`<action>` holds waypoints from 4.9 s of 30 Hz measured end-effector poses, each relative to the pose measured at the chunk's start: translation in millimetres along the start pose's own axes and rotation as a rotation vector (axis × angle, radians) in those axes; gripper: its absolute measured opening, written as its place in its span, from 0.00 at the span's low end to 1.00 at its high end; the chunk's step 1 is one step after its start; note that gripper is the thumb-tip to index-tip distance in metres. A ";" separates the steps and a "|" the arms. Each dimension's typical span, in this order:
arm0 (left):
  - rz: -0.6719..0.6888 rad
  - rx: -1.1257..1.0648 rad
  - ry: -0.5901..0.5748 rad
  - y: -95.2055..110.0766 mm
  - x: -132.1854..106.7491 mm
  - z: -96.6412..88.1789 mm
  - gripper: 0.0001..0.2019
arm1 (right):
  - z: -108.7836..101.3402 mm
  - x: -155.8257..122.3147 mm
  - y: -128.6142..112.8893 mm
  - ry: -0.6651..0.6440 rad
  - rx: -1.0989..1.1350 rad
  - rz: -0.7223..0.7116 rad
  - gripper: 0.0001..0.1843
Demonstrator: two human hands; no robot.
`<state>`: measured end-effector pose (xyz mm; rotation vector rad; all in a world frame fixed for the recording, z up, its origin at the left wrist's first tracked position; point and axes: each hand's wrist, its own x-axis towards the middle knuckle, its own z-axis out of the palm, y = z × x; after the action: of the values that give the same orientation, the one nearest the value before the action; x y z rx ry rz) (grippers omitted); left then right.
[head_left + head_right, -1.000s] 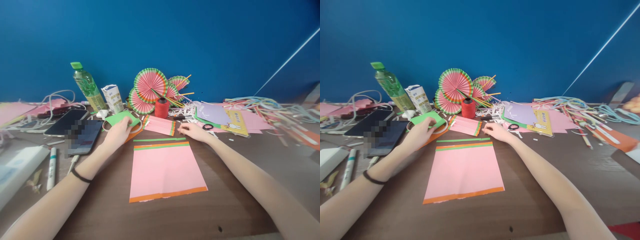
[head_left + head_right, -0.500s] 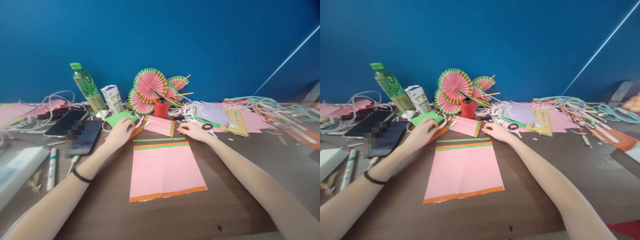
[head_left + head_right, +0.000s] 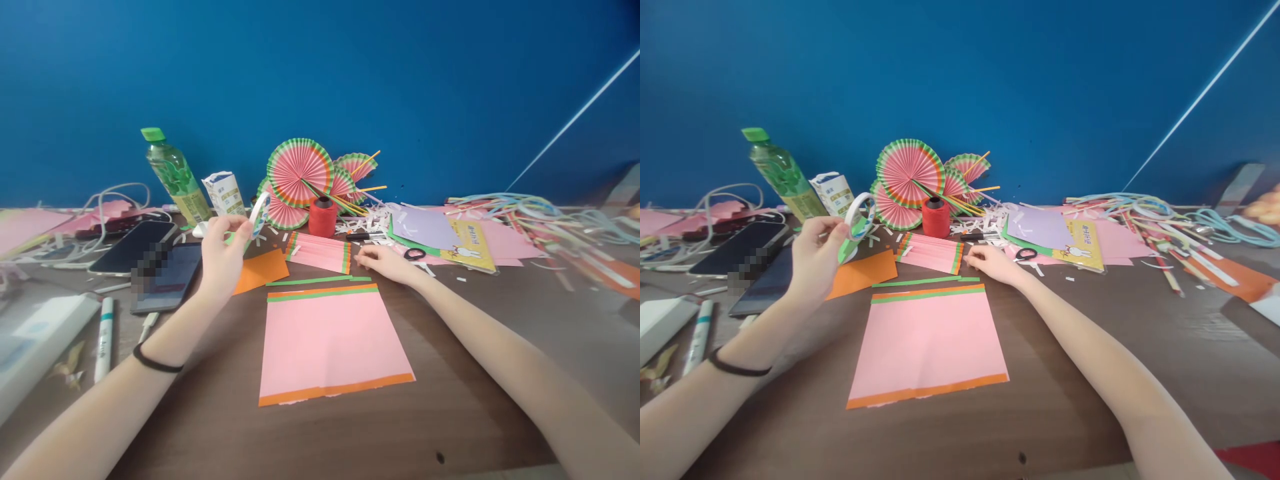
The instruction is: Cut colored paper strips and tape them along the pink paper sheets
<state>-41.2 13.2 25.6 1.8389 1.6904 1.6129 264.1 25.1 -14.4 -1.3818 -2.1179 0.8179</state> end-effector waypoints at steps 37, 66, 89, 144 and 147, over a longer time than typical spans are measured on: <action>0.256 0.135 -0.438 29.8 -31.5 7.6 0.05 | 17.5 -7.8 -40.0 0.439 -0.134 -0.495 0.08; 0.286 0.363 -0.692 48.7 -51.8 12.1 0.14 | 50.1 -34.6 -77.3 0.216 0.371 -0.354 0.20; 0.194 0.215 -0.817 55.2 -47.4 7.5 0.16 | 47.9 -35.6 -74.3 0.131 0.296 -0.246 0.02; 0.104 0.441 -0.918 -8.4 5.2 -4.1 0.07 | 58.0 37.4 -116.1 -0.091 0.306 0.162 0.06; 0.117 0.429 -0.901 -9.5 4.3 -4.1 0.07 | 72.8 42.4 -111.6 -0.065 0.272 0.194 0.05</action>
<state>-51.0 17.8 22.9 2.3483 1.5329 0.2736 128.0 13.4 15.7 -1.4424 -1.8533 1.1937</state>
